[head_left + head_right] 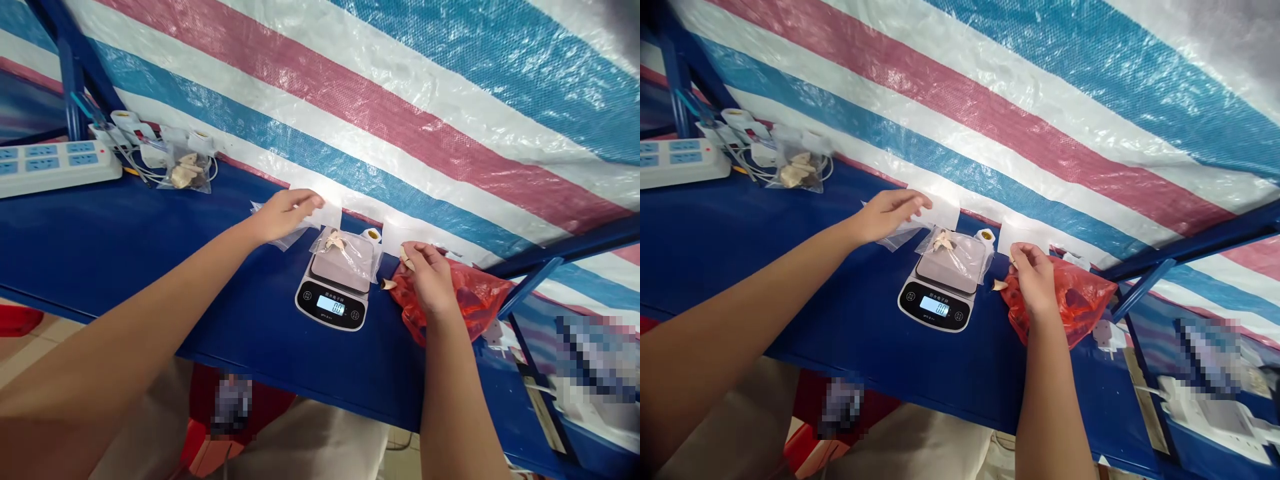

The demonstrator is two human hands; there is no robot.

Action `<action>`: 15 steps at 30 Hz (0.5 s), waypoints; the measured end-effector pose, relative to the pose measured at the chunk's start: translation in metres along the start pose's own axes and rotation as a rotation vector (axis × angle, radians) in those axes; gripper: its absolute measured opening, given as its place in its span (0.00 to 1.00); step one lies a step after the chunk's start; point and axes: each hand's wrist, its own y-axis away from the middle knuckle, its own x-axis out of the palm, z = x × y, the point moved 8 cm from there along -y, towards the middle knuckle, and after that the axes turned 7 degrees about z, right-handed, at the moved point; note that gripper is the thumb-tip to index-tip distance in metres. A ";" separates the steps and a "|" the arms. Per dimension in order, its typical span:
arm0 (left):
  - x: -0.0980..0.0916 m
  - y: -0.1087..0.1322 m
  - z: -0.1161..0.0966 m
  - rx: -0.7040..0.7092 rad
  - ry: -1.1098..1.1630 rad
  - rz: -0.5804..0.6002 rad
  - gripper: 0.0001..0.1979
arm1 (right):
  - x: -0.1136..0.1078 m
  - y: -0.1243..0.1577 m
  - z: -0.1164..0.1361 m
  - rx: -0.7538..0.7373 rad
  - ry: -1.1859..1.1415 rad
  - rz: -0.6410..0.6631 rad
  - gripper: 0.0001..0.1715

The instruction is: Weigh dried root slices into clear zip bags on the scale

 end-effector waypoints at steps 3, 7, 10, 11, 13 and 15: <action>-0.016 0.015 0.017 -0.016 0.051 -0.299 0.21 | 0.002 0.003 0.001 0.039 -0.022 0.046 0.12; -0.015 0.021 0.025 0.022 -0.053 -0.331 0.18 | 0.001 0.002 -0.005 0.074 0.071 0.078 0.17; -0.018 0.021 0.027 0.031 -0.126 -0.359 0.18 | -0.005 -0.001 -0.010 0.073 0.079 0.012 0.27; -0.018 0.020 0.026 0.038 -0.151 -0.364 0.18 | -0.008 -0.001 -0.012 0.076 0.063 -0.011 0.29; -0.016 0.019 0.025 0.053 -0.197 -0.355 0.18 | -0.009 -0.002 -0.014 0.083 0.029 -0.016 0.31; -0.015 0.019 0.024 0.060 -0.228 -0.344 0.19 | -0.007 -0.001 -0.012 0.083 0.010 0.012 0.32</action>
